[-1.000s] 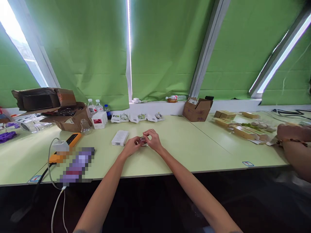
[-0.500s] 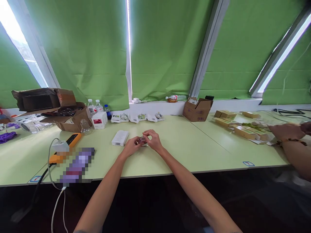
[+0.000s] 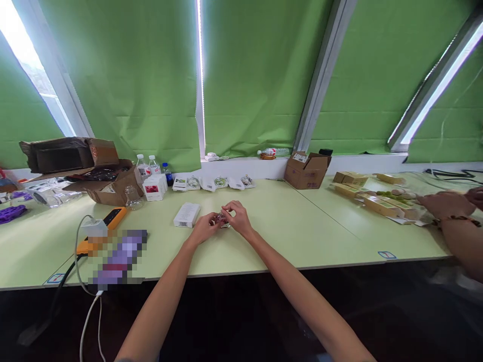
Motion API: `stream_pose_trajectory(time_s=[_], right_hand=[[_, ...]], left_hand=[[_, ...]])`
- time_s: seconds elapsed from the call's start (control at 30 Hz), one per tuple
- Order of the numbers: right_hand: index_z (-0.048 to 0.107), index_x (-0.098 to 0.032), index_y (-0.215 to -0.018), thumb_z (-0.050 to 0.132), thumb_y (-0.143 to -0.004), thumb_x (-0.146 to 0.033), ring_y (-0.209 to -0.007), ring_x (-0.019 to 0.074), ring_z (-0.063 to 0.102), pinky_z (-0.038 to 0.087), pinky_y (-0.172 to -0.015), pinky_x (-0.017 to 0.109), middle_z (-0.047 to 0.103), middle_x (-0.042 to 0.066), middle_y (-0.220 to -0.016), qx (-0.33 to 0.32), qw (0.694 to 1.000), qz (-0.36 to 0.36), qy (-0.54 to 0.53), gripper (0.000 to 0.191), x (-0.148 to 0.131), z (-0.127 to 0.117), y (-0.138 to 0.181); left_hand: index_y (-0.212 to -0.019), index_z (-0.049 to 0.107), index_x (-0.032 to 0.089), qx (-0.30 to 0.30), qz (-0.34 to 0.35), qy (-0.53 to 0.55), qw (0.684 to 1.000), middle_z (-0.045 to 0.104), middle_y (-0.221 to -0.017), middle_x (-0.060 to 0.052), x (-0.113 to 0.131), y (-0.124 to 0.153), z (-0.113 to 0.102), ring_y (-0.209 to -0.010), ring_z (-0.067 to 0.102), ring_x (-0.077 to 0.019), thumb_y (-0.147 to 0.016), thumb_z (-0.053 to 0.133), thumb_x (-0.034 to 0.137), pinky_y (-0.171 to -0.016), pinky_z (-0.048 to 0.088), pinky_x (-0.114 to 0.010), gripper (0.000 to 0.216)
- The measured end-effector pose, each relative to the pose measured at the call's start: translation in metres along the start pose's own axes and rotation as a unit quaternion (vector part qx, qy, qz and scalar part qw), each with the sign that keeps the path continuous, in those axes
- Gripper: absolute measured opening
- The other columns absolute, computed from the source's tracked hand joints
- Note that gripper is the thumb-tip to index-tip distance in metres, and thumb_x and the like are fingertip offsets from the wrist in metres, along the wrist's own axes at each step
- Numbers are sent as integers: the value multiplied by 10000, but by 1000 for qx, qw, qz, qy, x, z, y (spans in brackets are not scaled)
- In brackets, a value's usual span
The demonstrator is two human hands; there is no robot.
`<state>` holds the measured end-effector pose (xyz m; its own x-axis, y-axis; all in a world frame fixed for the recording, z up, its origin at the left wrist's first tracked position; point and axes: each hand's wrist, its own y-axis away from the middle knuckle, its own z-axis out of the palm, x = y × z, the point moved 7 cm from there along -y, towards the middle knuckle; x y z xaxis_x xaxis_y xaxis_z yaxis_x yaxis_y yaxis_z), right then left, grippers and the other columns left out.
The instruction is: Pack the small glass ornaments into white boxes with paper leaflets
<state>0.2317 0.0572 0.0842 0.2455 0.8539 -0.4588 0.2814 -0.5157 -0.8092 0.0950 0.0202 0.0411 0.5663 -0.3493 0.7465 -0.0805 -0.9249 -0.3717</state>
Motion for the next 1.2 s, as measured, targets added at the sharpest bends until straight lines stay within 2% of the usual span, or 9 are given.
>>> stream_pose_trajectory(time_s=[0.1, 0.27, 0.5, 0.77, 0.93, 1.2], right_hand=[[650, -227, -808, 581, -870, -234, -873, 226, 595, 509, -720, 370, 675, 65, -871, -2, 1000, -17, -4, 93, -3, 0, 1], [652, -231, -813, 583, -872, -236, -792, 217, 584, 508, -705, 370, 654, 50, -771, -6, 1000, -10, 4, 90, 0, 0, 1], [636, -230, -767, 617, -857, -274, -771, 216, 579, 506, -704, 379, 649, 46, -761, 10, 1000, 3, 9, 103, 3, 0, 1], [651, -238, -805, 581, -866, -238, -881, 232, 594, 523, -712, 379, 674, 62, -867, -1, 1000, -12, 0, 93, -2, -1, 1], [657, -235, -808, 588, -866, -239, -785, 220, 584, 513, -699, 377, 654, 55, -791, -8, 1000, -5, 9, 90, 1, 0, 1], [643, -234, -780, 616, -856, -257, -771, 215, 579, 505, -695, 368, 642, 45, -769, -3, 1000, 1, 18, 84, 4, 0, 1]], left_hand=[[-1064, 649, 187, -1, 0, -2, 1000, 695, -928, -57, 0, 0, 0, -705, 591, -159, -844, 530, 476, -620, 439, -268, 383], [-1036, 653, 182, 5, -7, -8, 1000, 696, -921, -60, -1, 0, 0, -713, 597, -169, -833, 537, 465, -622, 446, -273, 367], [-1022, 656, 181, 3, -5, -6, 1000, 698, -923, -64, 3, 0, -1, -747, 604, -181, -832, 535, 449, -637, 452, -279, 350], [-1036, 655, 182, 6, -13, -19, 1000, 696, -925, -63, 2, 0, -1, -723, 601, -171, -828, 547, 470, -629, 447, -273, 371], [-1031, 653, 189, 5, -4, -15, 1000, 693, -917, -55, 1, 0, -1, -719, 596, -166, -836, 539, 462, -622, 441, -269, 355], [-1026, 651, 181, 4, -7, -12, 1000, 694, -915, -61, 4, 0, -1, -744, 601, -179, -829, 551, 445, -638, 446, -280, 344]])
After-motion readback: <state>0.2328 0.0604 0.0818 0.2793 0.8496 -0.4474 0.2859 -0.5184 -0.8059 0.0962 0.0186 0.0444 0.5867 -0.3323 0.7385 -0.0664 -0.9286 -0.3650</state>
